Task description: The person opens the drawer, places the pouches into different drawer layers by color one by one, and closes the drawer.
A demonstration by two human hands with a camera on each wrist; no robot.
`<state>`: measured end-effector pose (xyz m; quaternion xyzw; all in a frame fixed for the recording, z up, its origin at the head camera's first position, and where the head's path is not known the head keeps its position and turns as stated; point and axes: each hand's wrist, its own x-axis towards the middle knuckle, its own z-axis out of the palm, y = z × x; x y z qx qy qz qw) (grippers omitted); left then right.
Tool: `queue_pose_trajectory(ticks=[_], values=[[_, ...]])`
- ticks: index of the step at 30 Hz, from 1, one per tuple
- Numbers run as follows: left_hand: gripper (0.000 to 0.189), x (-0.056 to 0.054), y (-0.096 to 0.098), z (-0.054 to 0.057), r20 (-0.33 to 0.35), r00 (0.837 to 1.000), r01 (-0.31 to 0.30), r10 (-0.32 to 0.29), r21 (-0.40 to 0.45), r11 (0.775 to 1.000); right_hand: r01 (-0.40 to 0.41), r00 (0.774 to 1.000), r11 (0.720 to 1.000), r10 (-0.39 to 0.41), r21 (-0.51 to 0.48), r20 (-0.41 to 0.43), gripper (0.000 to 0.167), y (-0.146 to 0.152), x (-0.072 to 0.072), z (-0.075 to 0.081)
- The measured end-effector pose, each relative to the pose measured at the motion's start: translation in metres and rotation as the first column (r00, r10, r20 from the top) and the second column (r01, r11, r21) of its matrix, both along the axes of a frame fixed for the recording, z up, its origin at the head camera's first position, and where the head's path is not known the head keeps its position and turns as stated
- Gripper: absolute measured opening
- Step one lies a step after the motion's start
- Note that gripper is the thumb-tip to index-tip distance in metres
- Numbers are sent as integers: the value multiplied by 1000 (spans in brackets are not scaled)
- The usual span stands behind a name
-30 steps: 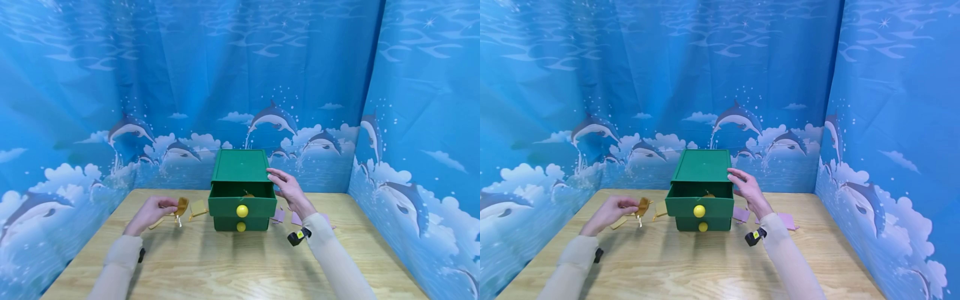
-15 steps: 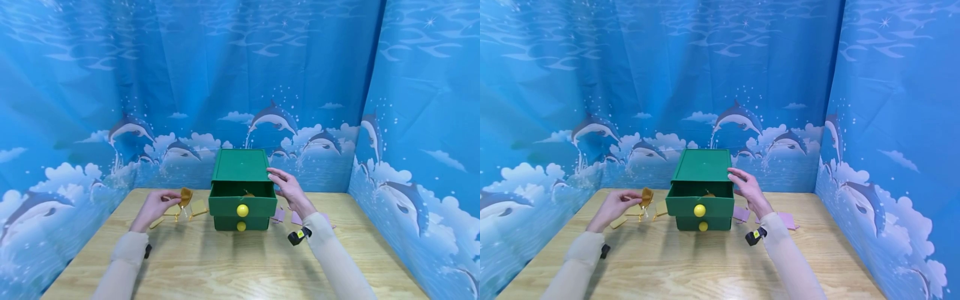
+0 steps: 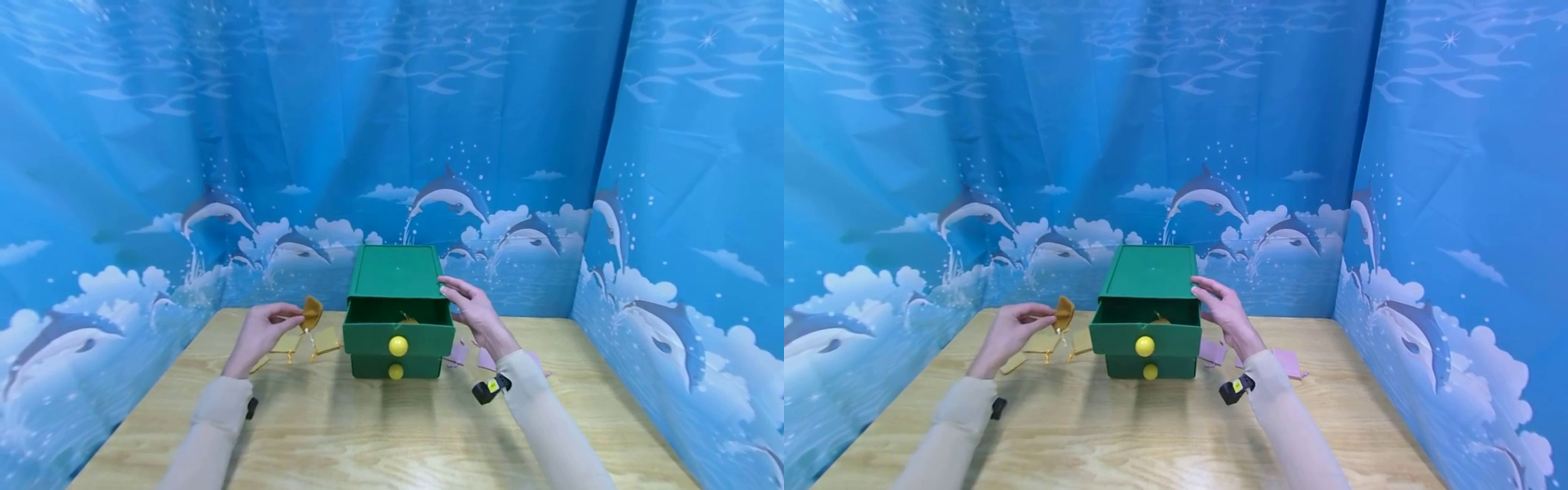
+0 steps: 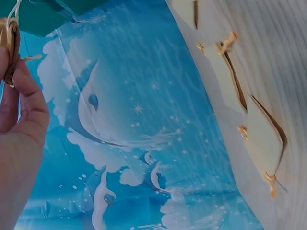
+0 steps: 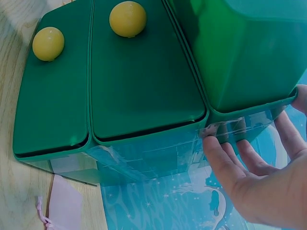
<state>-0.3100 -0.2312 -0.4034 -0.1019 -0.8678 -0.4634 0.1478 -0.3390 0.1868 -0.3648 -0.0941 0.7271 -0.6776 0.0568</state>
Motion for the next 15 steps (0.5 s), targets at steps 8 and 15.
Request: queue_pose_trajectory(ticks=[8,15], values=[[20,1,14,5,-139,989,-46,55,65,997,5,1000,1000,-5,-1,7,51,0,1,-2],[17,0,26,10,-278,959,-25,49,90,996,3,1000,1000,-3,-12,2,51,0,0,-1]])
